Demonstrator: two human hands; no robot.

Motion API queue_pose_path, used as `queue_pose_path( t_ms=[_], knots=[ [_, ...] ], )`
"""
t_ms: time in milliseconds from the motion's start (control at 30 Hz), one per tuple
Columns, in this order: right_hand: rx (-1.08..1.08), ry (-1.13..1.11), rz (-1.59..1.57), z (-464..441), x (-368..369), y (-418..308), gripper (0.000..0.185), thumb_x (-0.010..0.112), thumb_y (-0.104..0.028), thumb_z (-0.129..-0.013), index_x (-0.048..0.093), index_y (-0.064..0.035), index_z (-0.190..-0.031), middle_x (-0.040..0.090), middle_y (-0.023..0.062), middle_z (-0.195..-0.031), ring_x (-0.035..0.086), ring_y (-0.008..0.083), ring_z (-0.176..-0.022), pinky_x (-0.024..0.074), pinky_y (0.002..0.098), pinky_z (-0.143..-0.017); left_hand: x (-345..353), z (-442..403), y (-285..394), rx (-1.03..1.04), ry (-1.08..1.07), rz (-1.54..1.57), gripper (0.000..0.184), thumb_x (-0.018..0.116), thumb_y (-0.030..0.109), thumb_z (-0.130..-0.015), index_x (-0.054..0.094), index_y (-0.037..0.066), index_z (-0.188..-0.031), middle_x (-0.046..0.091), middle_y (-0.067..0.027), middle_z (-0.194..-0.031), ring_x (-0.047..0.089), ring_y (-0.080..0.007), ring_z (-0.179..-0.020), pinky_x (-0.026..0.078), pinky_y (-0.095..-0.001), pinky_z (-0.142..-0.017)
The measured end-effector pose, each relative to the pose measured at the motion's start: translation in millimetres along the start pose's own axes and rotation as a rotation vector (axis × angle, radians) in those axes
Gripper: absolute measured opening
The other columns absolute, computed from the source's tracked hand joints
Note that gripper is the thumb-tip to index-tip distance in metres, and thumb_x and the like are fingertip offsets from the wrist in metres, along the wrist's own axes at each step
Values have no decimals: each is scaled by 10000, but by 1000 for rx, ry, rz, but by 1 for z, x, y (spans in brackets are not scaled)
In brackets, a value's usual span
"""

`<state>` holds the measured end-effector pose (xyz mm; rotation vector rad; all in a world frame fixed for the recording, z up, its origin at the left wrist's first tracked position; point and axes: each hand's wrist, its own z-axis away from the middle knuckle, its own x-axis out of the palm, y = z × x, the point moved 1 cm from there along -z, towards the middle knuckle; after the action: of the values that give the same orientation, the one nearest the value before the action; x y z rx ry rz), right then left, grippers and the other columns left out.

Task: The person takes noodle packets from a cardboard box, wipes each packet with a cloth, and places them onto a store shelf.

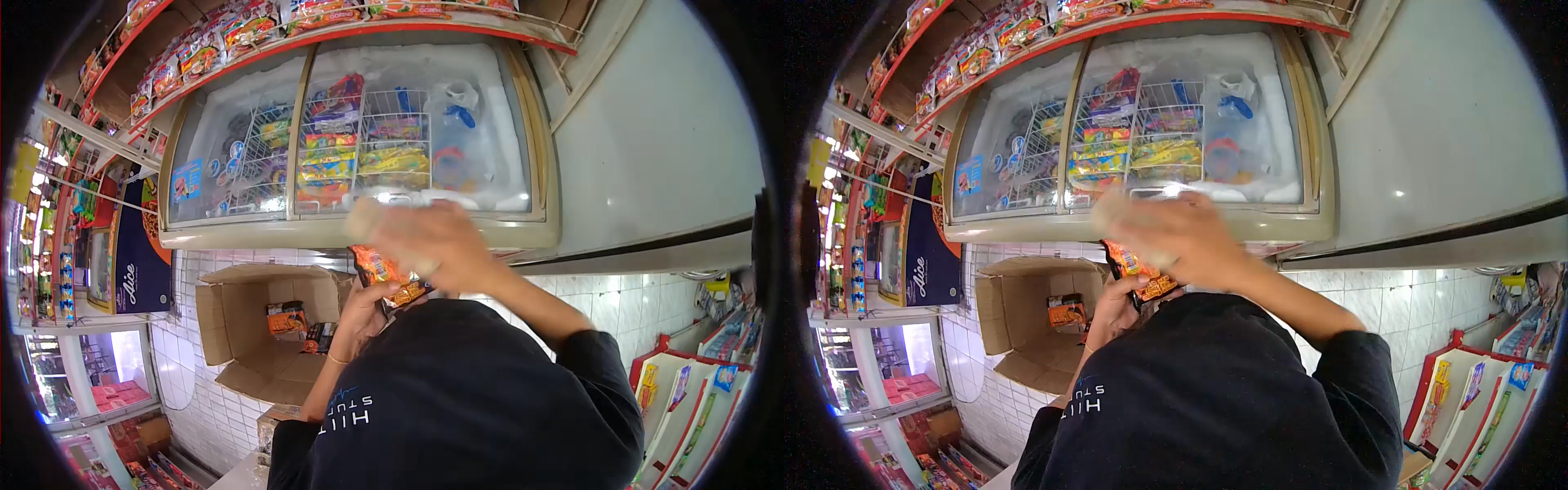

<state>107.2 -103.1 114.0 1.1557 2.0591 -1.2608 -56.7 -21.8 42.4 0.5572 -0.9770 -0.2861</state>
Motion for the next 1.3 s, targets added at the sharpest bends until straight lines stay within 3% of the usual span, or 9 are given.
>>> queue_pose_path(
  t_ms=[133,300,533,633,733,933,1067,1233,1300],
  knots=[
    [-160,-358,244,10,25,-15,589,651,-219,-627,492,-343,-1181,340,11,-1356,376,200,-1196,255,468,-985,-4,3,-4,63,131,120,572,530,-20,-732,310,13,-1259,468,-169,-1173,515,-323,-1042,482,-464,-835],
    [-111,-264,2,44,25,22,555,651,-242,-645,510,-336,-1173,368,8,-1342,376,216,-1199,251,451,-1000,-5,14,-8,-49,-20,188,567,497,-31,-725,300,-22,-1257,481,-194,-1152,524,-344,-1029,454,-488,-865],
    [185,-104,-293,105,56,69,327,619,-169,-755,589,-141,-1079,549,62,-1148,515,283,-1042,410,335,-872,-28,16,6,138,68,377,595,519,128,-733,303,-8,-1270,415,-187,-1259,413,-368,-1150,334,-598,-924],
    [356,52,-381,101,62,66,296,601,-115,-770,577,-75,-1062,585,94,-1062,548,278,-989,425,323,-838,-19,15,24,278,-17,401,607,466,384,-851,272,27,-1301,365,-171,-1305,349,-371,-1198,281,-602,-954],
    [622,701,-541,54,58,39,340,579,-65,-765,532,-19,-1098,558,132,-1084,538,273,-990,411,306,-834,-11,11,25,316,-32,354,684,366,532,-844,249,50,-1316,341,-160,-1325,337,-360,-1211,263,-581,-972],
    [145,-31,269,-1,66,-37,520,598,-195,-675,506,-270,-1181,367,36,-1337,365,275,-1195,178,565,-973,16,-1,0,328,14,370,619,325,547,-860,311,119,-1306,343,-90,-1332,333,-280,-1219,286,-437,-1005],
    [10,-246,113,4,56,-33,554,625,-131,-616,536,-271,-1144,369,-14,-1341,322,270,-1239,144,553,-1007,2,1,7,325,-76,599,600,381,547,-840,384,115,-1256,444,-91,-1243,434,-270,-1132,352,-422,-960],
    [-132,-189,-66,51,71,-8,479,647,-103,-599,578,-223,-1058,425,15,-1289,388,243,-1187,253,481,-994,-31,-10,8,343,-21,607,524,451,403,-865,368,69,-1260,455,-120,-1237,472,-294,-1092,373,-434,-942],
    [124,-65,-335,81,90,24,402,640,-91,-676,556,-158,-1064,464,47,-1237,474,248,-1096,362,425,-933,-26,-6,18,401,-83,555,550,454,394,-866,345,34,-1267,439,-137,-1254,455,-298,-1118,370,-424,-946]
  ],
)
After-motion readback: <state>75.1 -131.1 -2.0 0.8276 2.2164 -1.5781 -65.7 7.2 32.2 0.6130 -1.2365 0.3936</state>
